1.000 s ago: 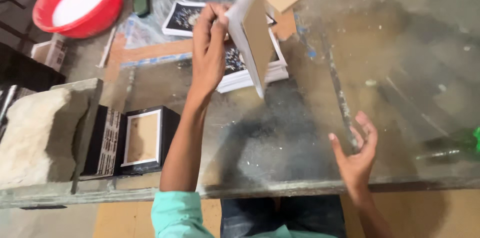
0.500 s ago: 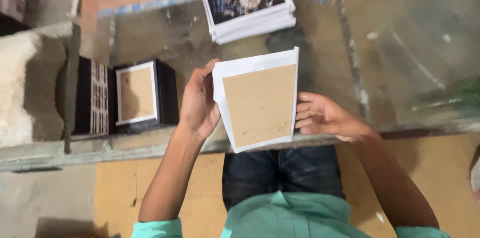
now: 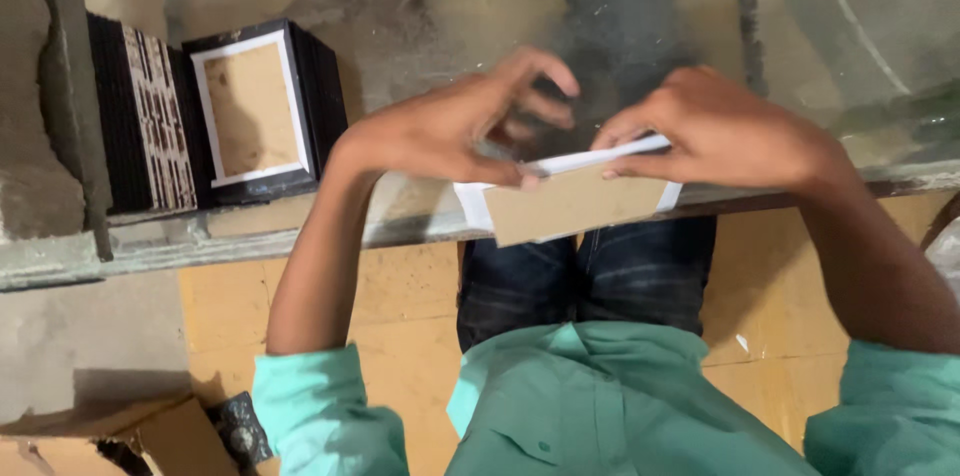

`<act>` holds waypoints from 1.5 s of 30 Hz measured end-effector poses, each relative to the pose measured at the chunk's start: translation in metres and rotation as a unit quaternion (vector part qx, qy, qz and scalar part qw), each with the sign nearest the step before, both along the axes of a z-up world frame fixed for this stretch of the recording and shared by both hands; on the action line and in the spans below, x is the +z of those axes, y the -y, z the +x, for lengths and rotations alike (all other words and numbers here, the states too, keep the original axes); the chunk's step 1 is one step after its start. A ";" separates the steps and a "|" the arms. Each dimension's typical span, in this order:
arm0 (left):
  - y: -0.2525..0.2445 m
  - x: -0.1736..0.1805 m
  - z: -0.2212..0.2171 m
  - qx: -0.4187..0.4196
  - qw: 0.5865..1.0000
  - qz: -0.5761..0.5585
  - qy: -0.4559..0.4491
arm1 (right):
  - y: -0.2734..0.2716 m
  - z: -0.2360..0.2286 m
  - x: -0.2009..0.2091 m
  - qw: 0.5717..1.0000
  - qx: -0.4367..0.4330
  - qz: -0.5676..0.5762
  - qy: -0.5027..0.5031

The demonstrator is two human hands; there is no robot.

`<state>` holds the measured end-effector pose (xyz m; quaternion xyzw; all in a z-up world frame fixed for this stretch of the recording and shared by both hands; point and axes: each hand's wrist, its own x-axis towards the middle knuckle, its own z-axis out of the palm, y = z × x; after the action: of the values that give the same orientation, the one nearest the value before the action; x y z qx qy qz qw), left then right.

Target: The person assembles small clock frames by inserting a backing card into a black frame and then placing a printed clock face on top. They repeat this process for multiple units, stacking the finished frames on the table.

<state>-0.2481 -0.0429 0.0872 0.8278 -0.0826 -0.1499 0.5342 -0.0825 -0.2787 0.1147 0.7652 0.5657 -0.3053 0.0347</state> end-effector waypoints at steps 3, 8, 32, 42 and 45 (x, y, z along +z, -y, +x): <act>0.014 -0.017 0.032 -0.115 0.988 0.099 -0.018 | -0.021 0.000 0.005 0.993 0.022 0.106 -0.041; 0.017 -0.056 0.039 -0.050 0.978 0.202 0.016 | -0.021 0.025 -0.031 0.990 0.022 0.138 -0.011; 0.039 -0.136 0.036 0.217 0.875 0.379 0.210 | -0.025 0.008 -0.144 0.941 0.031 0.267 0.207; 0.031 -0.122 -0.015 0.285 0.786 0.542 0.087 | 0.006 0.012 -0.146 0.936 -0.181 0.234 0.190; 0.034 -0.115 0.005 0.333 0.779 0.506 0.161 | -0.004 -0.003 -0.145 0.932 -0.228 0.223 0.175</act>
<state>-0.2426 -0.0774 -0.0282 0.9671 0.2012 0.1521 0.0336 -0.0858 -0.2749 -0.0305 0.9027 0.4149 -0.0325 -0.1088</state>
